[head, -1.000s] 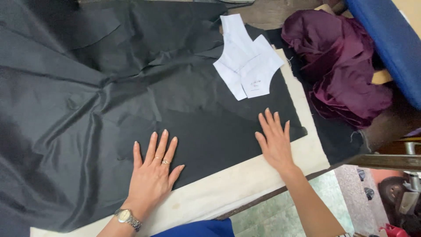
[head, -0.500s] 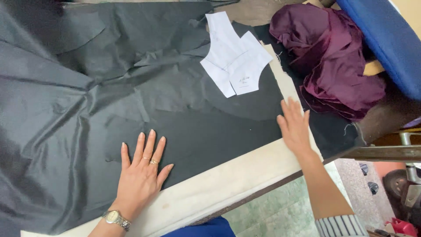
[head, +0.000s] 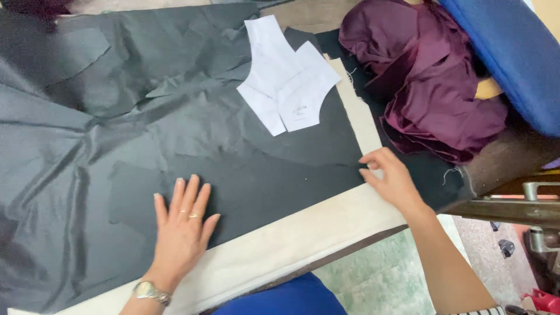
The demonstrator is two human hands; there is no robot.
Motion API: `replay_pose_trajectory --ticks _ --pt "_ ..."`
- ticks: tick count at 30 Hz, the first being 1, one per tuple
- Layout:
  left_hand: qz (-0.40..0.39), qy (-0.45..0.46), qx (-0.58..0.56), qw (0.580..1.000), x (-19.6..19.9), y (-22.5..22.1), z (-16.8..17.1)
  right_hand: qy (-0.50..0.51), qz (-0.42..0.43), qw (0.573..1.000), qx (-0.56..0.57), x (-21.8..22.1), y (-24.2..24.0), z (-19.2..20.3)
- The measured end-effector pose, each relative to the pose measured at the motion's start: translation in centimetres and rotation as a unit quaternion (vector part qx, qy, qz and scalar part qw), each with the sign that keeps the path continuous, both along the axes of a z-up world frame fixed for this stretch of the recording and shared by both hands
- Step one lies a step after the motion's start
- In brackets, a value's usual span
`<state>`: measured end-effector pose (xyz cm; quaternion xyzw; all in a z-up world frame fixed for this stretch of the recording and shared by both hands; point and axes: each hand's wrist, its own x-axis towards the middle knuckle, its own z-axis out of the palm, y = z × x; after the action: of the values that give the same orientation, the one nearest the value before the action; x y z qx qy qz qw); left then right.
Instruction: Smoothing out fabric on a work surface and precisely positioning a paper pattern piece on top of it.
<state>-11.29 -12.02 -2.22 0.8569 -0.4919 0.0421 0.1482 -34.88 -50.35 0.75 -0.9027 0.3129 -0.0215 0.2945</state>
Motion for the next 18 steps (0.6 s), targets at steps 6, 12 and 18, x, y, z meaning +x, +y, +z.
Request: replay_pose_trajectory --ticks 6,12,18 --pt "-0.097 0.083 -0.059 0.99 -5.0 -9.5 1.0 0.093 0.072 0.992 -0.041 0.9 -0.9 -0.5" --pt "-0.219 0.133 -0.017 0.966 -9.2 -17.2 -1.4 0.103 0.082 0.99 -0.049 0.8 -1.6 -0.3" --pt "-0.229 0.195 0.064 0.951 -10.8 -22.0 -1.0 0.083 0.119 0.989 -0.028 1.3 -1.4 0.7"
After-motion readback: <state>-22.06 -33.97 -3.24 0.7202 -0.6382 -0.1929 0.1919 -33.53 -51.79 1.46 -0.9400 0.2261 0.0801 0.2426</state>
